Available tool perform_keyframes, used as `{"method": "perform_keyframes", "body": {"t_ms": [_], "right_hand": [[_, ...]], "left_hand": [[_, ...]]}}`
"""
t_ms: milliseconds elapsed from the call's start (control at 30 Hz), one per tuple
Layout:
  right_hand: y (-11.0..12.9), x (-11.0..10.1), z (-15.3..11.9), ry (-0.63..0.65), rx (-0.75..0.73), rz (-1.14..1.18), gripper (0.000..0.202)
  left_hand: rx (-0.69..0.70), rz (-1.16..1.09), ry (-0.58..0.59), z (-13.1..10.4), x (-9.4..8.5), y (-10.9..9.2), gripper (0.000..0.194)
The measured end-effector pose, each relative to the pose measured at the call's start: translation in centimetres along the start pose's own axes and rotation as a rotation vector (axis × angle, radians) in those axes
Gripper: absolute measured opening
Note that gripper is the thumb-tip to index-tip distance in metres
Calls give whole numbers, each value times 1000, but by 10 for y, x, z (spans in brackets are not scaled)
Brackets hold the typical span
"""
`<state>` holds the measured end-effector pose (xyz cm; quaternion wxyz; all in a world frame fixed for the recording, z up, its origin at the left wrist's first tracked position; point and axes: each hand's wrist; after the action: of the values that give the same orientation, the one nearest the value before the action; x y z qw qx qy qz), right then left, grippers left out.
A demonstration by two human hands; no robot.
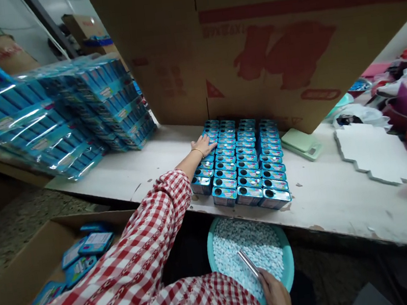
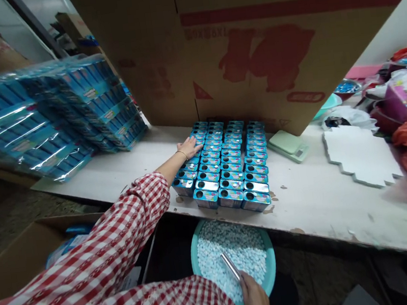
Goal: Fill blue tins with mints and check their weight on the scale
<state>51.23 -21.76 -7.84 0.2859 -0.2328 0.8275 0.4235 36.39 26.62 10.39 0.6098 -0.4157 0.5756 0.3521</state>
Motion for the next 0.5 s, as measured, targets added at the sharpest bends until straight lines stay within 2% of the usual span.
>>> {"method": "perform_keyframes", "body": {"t_ms": [233, 400, 467, 500], "right_hand": [[-4, 2, 1, 33, 38, 14, 49], [-4, 1, 1, 26, 16, 1, 49], [1, -2, 1, 27, 19, -10, 49], [5, -4, 0, 31, 27, -12, 49]], "left_hand": [[-6, 28, -116, 11, -5, -4, 58], [-64, -31, 31, 23, -13, -3, 64], [-89, -92, -7, 19, -18, -7, 61], [-95, -130, -68, 12, -21, -11, 59]]}}
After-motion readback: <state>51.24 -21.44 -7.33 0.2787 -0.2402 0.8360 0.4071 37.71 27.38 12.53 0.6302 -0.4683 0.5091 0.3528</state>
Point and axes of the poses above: each hand's wrist, its own z-axis towards the middle knuckle, its own x-axis out of the palm, y = z × x, and after that the axes turned 8 degrees about z, right-handed
